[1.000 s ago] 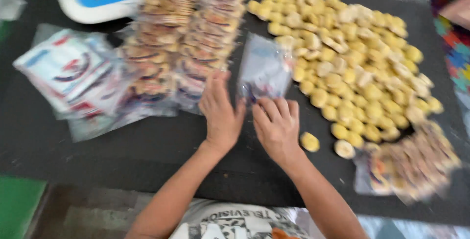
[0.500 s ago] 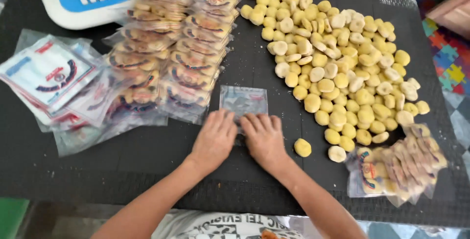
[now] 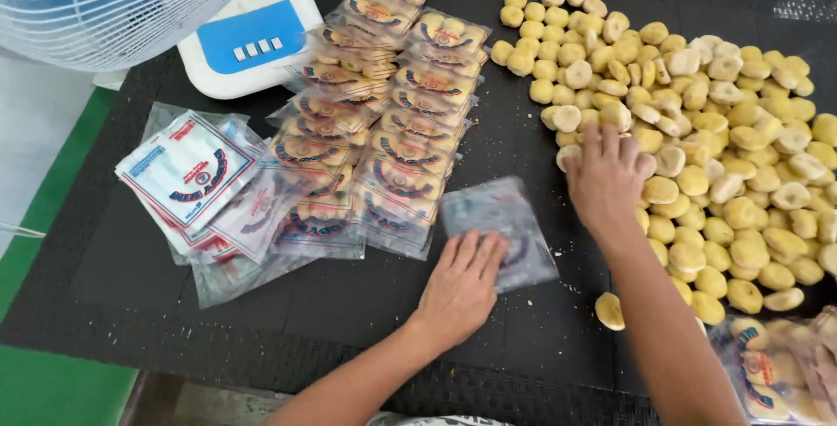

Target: The person places small round yellow food items into clear plastic bags on a table, then seals the bags and stacks them. The person repeats this process continuously throughout the clip.

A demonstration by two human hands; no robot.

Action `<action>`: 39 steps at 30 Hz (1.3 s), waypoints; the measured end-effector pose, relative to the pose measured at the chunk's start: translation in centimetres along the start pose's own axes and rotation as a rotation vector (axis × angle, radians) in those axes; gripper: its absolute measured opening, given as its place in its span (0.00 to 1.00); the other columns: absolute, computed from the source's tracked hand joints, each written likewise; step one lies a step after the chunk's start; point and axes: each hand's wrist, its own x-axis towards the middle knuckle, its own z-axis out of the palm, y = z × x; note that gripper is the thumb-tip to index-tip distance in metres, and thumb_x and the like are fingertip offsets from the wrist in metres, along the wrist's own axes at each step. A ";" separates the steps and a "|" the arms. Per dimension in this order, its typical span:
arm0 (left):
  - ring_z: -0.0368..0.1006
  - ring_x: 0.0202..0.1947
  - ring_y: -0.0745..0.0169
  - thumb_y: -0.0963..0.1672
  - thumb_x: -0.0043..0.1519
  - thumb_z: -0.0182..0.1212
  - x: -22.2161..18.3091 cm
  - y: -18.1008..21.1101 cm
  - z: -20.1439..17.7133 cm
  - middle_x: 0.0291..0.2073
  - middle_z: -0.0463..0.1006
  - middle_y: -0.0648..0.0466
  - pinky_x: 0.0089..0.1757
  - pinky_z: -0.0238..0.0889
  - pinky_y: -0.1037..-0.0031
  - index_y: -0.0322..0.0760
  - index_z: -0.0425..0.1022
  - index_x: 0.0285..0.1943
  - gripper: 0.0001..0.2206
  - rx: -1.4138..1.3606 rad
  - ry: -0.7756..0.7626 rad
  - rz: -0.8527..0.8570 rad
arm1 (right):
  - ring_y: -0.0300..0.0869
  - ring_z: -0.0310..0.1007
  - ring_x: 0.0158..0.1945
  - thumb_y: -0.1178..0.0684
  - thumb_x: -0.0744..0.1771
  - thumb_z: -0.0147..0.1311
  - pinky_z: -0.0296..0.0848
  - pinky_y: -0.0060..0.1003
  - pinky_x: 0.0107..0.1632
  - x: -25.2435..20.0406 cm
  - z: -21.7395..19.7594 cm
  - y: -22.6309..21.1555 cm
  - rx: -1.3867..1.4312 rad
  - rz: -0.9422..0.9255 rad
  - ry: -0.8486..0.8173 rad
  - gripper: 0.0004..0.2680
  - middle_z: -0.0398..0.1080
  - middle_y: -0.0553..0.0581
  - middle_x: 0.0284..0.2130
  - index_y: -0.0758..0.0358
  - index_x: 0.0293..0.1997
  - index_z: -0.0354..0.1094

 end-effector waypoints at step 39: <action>0.62 0.59 0.38 0.41 0.63 0.48 3.1 1.7 2.6 0.54 0.69 0.37 0.57 0.55 0.54 0.25 0.63 0.63 0.20 -0.116 0.276 0.017 | 0.45 0.70 0.47 0.62 0.63 0.54 0.63 0.38 0.45 -14.1 -5.0 -5.3 0.793 -0.097 0.056 0.10 0.74 0.45 0.38 0.50 0.45 0.72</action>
